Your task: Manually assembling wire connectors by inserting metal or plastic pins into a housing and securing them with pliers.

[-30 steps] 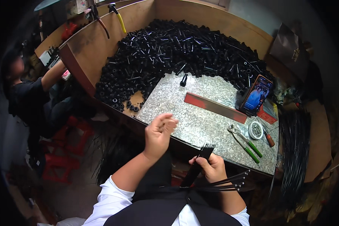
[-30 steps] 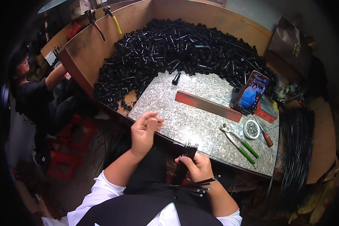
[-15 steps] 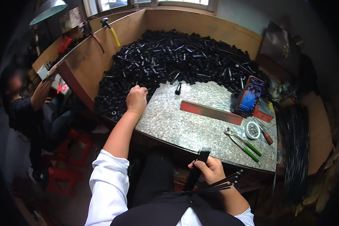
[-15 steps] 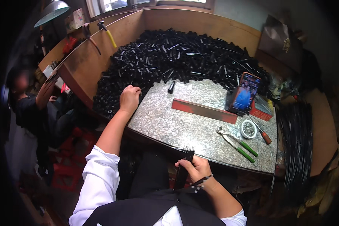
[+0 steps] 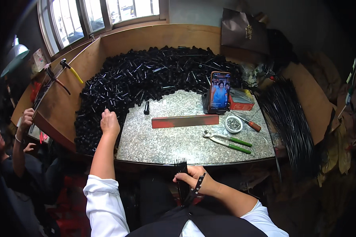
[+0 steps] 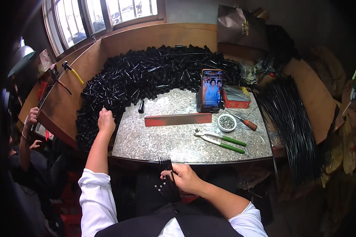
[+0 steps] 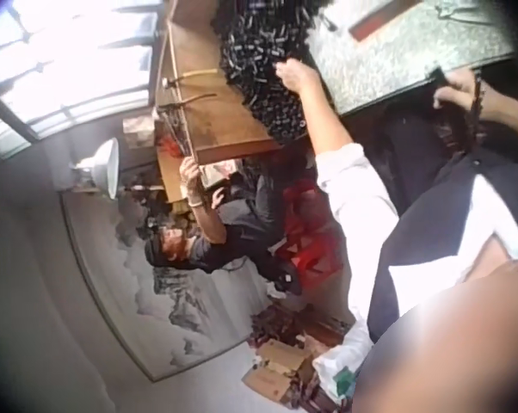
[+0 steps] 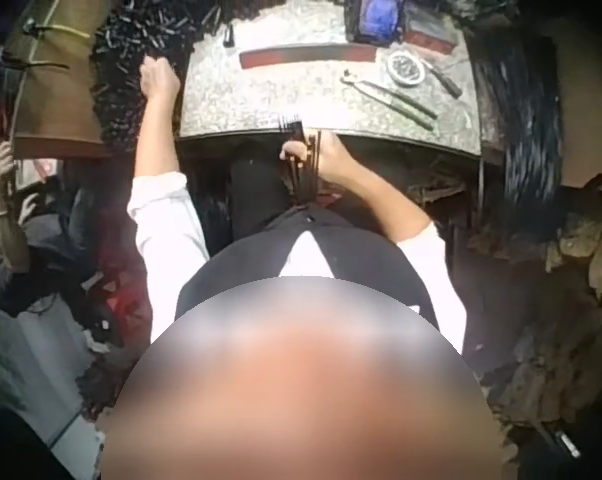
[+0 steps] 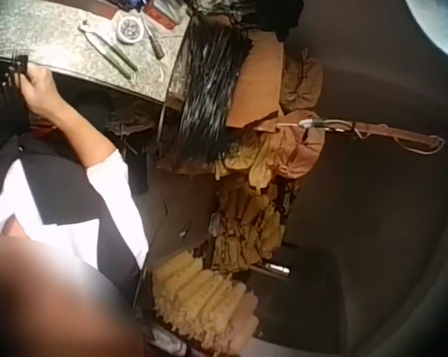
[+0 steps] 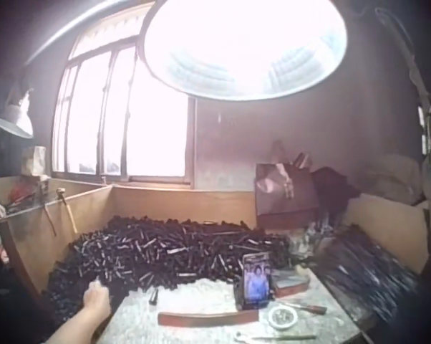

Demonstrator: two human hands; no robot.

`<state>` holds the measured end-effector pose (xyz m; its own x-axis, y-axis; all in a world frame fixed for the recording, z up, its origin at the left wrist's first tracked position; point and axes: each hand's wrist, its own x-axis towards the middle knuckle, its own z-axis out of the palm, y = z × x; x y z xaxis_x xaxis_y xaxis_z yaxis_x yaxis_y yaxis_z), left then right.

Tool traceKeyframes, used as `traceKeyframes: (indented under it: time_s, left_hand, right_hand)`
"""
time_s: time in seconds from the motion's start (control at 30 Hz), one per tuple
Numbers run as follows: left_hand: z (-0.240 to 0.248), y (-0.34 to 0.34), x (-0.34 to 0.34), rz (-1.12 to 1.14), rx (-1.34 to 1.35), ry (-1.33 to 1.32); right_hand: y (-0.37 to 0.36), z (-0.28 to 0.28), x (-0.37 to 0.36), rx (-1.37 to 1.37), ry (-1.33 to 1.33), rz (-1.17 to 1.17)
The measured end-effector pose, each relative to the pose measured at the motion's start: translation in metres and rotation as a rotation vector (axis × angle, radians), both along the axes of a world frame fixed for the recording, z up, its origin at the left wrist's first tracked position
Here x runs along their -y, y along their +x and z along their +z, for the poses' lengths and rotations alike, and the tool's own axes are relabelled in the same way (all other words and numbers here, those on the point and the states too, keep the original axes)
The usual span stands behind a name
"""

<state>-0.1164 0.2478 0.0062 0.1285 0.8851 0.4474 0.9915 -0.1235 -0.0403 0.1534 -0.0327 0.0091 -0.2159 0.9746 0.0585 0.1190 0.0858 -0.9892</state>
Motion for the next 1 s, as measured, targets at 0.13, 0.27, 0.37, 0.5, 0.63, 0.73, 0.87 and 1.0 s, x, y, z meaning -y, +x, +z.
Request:
traceKeyframes:
  time_s: [0.13,0.27,0.37,0.5,0.63,0.73,0.87,1.0]
  left_hand:
    - [0.031,0.019,0.031,-0.292,0.310,0.161]
    - [0.048,0.056,0.102,-0.490,1.072,-0.182]
    - [0.030,0.060,0.134,-0.705,1.581,-0.430]
    - [0.016,0.069,0.171,-0.702,1.955,-0.779]
    - [0.007,0.085,0.185,-0.732,2.076,-0.984]
    - [0.003,0.085,0.188,-0.718,2.103,-1.022]
    - [0.005,0.090,0.192,-0.692,2.124,-1.074]
    - [0.005,0.095,0.192,-0.689,2.120,-1.074]
  right_hand:
    - [0.003,0.002,0.008,-0.004,0.003,-0.038]
    - [0.002,-0.013,0.001,-0.001,-0.050,-0.051]
    - [-0.001,-0.012,0.001,-0.053,-0.003,-0.041]
    - [-0.002,0.000,0.001,-0.093,-0.215,-0.038]
    - [-0.002,0.000,0.000,-0.053,-0.147,-0.044]
    - [-0.004,-0.001,-0.001,-0.118,-0.199,-0.068]
    - [-0.005,0.001,0.000,-0.120,-0.200,-0.063]
    - [-0.003,0.001,0.000,-0.101,-0.198,-0.055]
